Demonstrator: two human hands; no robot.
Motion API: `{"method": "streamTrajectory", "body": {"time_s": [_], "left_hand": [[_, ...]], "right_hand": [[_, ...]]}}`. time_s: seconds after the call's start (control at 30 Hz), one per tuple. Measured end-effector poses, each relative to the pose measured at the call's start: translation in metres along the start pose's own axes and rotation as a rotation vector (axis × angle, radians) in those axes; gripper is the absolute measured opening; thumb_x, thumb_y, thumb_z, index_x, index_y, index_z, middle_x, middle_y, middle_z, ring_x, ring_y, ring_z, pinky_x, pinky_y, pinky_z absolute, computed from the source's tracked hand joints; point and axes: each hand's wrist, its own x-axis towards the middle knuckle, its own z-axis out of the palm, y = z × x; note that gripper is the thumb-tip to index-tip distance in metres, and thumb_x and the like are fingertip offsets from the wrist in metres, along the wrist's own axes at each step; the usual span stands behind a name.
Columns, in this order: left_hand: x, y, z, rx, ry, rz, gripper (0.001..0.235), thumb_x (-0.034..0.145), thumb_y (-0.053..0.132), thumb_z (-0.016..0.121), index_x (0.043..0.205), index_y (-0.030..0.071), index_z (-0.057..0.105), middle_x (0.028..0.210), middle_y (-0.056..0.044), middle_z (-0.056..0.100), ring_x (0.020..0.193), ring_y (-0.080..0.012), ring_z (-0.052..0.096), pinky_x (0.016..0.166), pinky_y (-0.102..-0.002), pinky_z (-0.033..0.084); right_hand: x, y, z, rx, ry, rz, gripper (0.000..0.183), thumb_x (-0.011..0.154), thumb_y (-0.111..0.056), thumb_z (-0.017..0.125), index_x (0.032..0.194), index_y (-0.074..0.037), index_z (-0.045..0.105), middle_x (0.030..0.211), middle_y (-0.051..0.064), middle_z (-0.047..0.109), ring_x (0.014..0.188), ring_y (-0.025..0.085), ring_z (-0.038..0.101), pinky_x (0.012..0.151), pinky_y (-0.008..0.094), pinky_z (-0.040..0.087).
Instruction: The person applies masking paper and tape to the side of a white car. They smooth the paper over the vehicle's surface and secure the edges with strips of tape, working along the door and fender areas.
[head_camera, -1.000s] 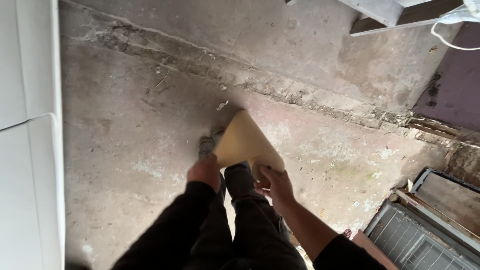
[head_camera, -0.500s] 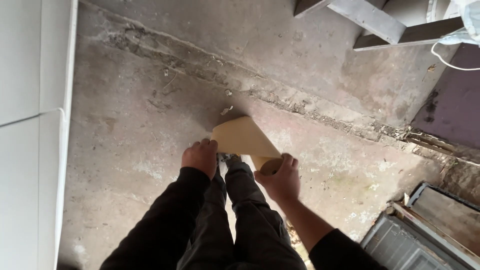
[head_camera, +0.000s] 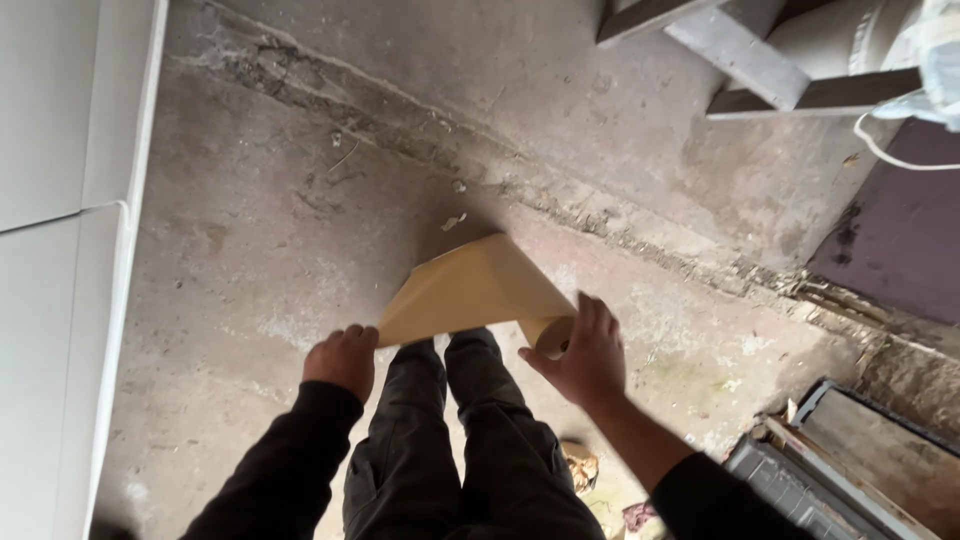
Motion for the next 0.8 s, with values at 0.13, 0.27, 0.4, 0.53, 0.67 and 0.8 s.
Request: {"method": "streamTrajectory", "body": {"time_s": [0.13,0.27,0.4,0.53,0.67,0.8], "left_hand": [[-0.006,0.001,-0.002,-0.019,-0.014,-0.008,0.006,0.086,0.015,0.057,0.09,0.013,0.061,0.089,-0.007,0.066,0.086,-0.0309,0.069,0.07,-0.047,0.058],[-0.007,-0.007,-0.019,-0.016,0.045,-0.003,0.006,0.087,0.015,0.057,0.091,0.012,0.062,0.089,-0.007,0.067,0.087,-0.0309,0.069,0.072,-0.046,0.057],[-0.019,-0.018,-0.032,0.013,0.048,0.028,0.008,0.086,0.015,0.058,0.092,0.013,0.063,0.088,-0.006,0.067,0.087,-0.0299,0.069,0.072,-0.046,0.057],[-0.036,-0.024,-0.034,0.067,-0.034,0.015,0.007,0.086,0.016,0.058,0.09,0.013,0.062,0.088,-0.006,0.067,0.088,-0.0289,0.069,0.071,-0.045,0.058],[-0.04,-0.023,-0.031,0.05,-0.001,0.043,0.007,0.085,0.015,0.059,0.091,0.014,0.063,0.089,-0.005,0.066,0.086,-0.0286,0.069,0.072,-0.045,0.057],[-0.05,-0.028,-0.03,0.038,-0.064,0.009,0.008,0.085,0.018,0.06,0.091,0.013,0.062,0.089,-0.005,0.066,0.088,-0.0282,0.068,0.073,-0.044,0.057]], "right_hand": [[-0.006,0.009,0.022,0.259,-0.025,0.35,0.116,0.061,-0.047,0.092,0.149,-0.006,0.029,0.146,0.022,0.04,0.129,0.042,0.05,0.1,0.051,0.053],[-0.004,0.035,0.016,0.025,-0.183,0.148,0.103,0.064,-0.034,0.091,0.148,-0.013,0.035,0.143,0.017,0.045,0.126,0.037,0.054,0.101,0.048,0.055],[0.004,0.114,0.046,-0.432,-0.093,-0.515,0.095,0.067,-0.015,0.089,0.148,-0.026,0.041,0.15,0.006,0.045,0.132,0.028,0.048,0.105,0.043,0.053],[-0.006,0.11,0.029,-0.456,-0.018,-0.564,0.102,0.064,-0.011,0.09,0.15,-0.039,0.042,0.158,0.001,0.042,0.141,0.03,0.04,0.105,0.043,0.049],[-0.014,0.082,0.033,0.094,-0.031,0.141,0.113,0.062,-0.039,0.094,0.153,-0.018,0.03,0.158,0.019,0.031,0.139,0.043,0.037,0.101,0.051,0.051],[-0.017,0.076,0.053,0.352,-0.056,0.573,0.113,0.064,-0.046,0.09,0.149,-0.005,0.028,0.146,0.023,0.039,0.131,0.041,0.052,0.103,0.05,0.057]]}}
